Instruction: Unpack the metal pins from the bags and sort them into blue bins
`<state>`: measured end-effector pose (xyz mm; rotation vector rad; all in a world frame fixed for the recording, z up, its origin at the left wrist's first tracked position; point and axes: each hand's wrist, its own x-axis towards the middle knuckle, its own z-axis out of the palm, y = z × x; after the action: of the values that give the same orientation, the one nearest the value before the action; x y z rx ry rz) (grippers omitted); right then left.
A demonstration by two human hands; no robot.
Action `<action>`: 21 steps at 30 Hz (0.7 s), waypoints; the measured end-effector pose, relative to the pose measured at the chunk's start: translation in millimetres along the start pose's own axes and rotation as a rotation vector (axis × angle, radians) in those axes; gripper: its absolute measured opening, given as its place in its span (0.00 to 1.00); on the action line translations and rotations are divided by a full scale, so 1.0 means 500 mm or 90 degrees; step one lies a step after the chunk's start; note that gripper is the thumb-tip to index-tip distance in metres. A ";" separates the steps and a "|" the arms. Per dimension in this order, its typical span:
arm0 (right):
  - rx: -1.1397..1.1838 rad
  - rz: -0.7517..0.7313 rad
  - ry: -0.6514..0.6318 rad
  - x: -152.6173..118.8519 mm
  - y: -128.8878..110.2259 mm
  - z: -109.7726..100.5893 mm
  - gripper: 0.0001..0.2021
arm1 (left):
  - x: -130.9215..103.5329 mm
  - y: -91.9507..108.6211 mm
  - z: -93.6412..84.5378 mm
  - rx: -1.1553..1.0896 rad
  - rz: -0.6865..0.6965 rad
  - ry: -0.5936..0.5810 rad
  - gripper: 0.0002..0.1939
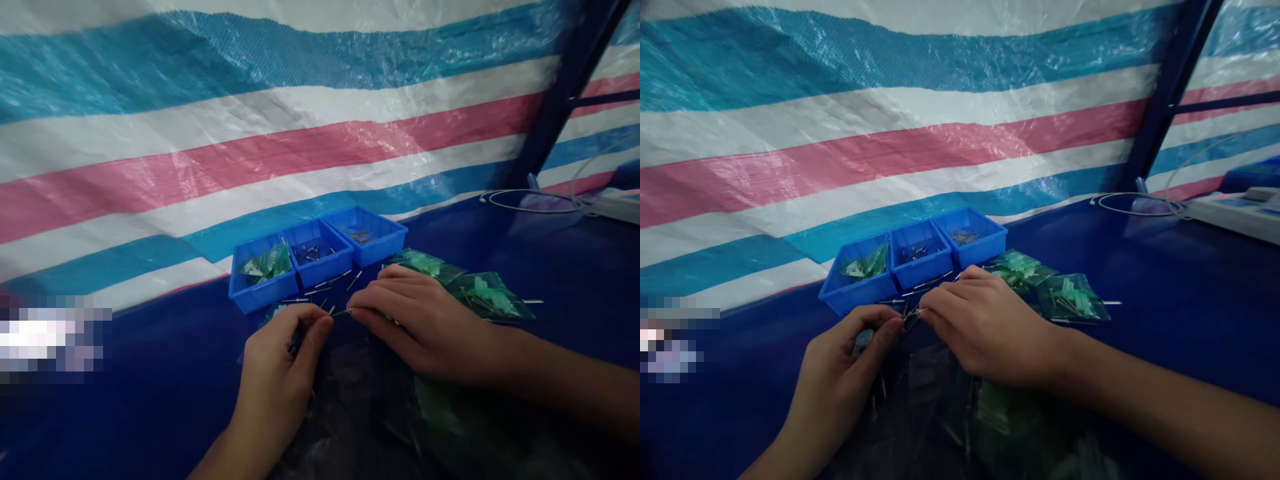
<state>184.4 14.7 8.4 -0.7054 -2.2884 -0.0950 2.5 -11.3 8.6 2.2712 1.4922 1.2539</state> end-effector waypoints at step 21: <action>0.396 0.262 -0.050 0.009 -0.019 -0.003 0.04 | -0.002 -0.003 0.005 -0.043 0.026 -0.168 0.08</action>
<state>177.7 8.6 13.7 -0.8232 -2.0215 0.8105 3.0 -10.8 5.8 2.3244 1.2980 0.9527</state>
